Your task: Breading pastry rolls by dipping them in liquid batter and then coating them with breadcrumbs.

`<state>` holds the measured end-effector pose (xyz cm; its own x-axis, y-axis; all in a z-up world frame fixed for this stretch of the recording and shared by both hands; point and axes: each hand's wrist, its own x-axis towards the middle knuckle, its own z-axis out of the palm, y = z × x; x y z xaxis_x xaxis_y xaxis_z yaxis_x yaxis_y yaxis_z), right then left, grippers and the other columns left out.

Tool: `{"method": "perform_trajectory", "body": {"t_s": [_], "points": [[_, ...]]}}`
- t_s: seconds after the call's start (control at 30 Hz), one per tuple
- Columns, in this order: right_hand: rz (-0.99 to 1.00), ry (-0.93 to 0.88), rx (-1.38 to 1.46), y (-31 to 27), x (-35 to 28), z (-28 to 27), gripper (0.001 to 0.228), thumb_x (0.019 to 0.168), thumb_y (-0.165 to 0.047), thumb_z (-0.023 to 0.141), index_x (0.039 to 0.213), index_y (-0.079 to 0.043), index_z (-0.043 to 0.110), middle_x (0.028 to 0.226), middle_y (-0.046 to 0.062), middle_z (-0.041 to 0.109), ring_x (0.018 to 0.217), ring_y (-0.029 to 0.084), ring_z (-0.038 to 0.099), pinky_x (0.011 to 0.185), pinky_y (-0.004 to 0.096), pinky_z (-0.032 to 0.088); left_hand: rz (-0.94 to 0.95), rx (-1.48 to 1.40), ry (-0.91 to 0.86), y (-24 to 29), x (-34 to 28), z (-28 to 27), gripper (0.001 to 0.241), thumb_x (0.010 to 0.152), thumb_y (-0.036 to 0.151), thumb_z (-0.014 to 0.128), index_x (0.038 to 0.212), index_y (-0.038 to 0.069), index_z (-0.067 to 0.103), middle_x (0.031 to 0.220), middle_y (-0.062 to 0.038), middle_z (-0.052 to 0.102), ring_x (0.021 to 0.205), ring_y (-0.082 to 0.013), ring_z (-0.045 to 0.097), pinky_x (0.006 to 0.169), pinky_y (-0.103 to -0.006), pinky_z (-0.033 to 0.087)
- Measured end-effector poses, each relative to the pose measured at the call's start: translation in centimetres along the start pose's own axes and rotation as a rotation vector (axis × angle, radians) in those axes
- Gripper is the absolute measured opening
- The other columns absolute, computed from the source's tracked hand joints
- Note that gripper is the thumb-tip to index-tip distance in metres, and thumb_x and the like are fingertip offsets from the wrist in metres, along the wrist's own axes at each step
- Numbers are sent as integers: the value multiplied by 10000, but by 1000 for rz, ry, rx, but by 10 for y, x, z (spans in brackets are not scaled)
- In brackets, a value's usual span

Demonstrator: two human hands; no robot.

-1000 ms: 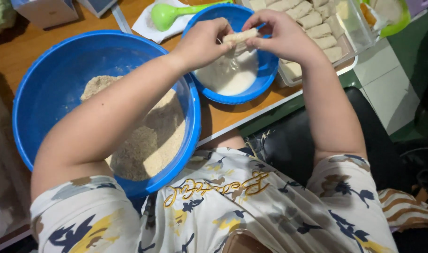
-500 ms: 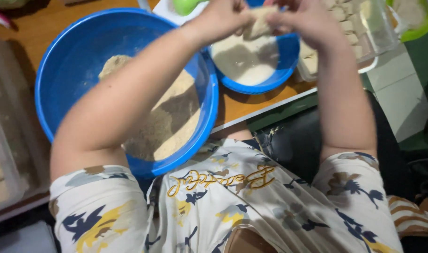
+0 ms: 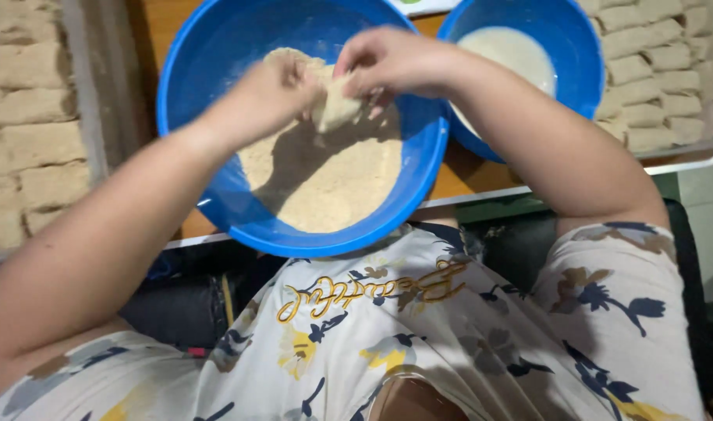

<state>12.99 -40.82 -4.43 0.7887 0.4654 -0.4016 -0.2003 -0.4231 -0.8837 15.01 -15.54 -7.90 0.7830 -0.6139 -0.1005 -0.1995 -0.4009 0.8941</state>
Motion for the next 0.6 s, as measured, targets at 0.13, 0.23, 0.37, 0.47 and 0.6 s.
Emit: {"method": "perform_trajectory", "body": {"t_s": [0.13, 0.23, 0.37, 0.47, 0.6], "points": [[160, -150, -21, 28, 53, 22, 307, 889, -118, 748, 1165, -45, 635, 930, 93, 704, 712, 146, 713, 615, 304, 625, -185, 125, 0, -45, -15, 16, 273, 860, 297, 710, 971, 49, 683, 862, -111, 738, 829, -206, 724, 744, -354, 567], [210, -181, -153, 36, 66, 34, 299, 863, -123, 738, 1139, -57, 642, 927, 87, 721, 734, 201, 721, 629, 334, 603, -233, 210, -45, -51, -17, 17, 264, 854, 304, 714, 954, 60, 698, 870, -140, 740, 840, -261, 730, 780, -399, 561], [79, -160, -522, 35, 70, 46, 358, 774, -141, 826, 1107, -82, 707, 981, 70, 741, 885, 203, 715, 734, 360, 579, -284, 317, -107, -31, -22, 15, 292, 854, 349, 727, 972, 84, 692, 922, -157, 731, 897, -308, 705, 834, -445, 539], [72, -105, -763, 29, 69, 50, 373, 774, -192, 842, 1122, -111, 734, 1043, 109, 753, 959, 251, 716, 823, 409, 567, -323, 443, -92, -16, -26, 11, 369, 844, 399, 744, 1035, 87, 696, 1116, -184, 700, 1108, -332, 635, 964, -457, 498], [116, -22, -752, 22, 73, 43, 506, 786, -263, 839, 1234, -96, 674, 1247, 156, 690, 1156, 293, 648, 974, 408, 526, -536, 314, 1, -39, -13, 12, 767, 887, 559, 639, 1447, 85, 414, 1520, -242, 338, 1426, -412, 327, 1170, -507, 319]]}}
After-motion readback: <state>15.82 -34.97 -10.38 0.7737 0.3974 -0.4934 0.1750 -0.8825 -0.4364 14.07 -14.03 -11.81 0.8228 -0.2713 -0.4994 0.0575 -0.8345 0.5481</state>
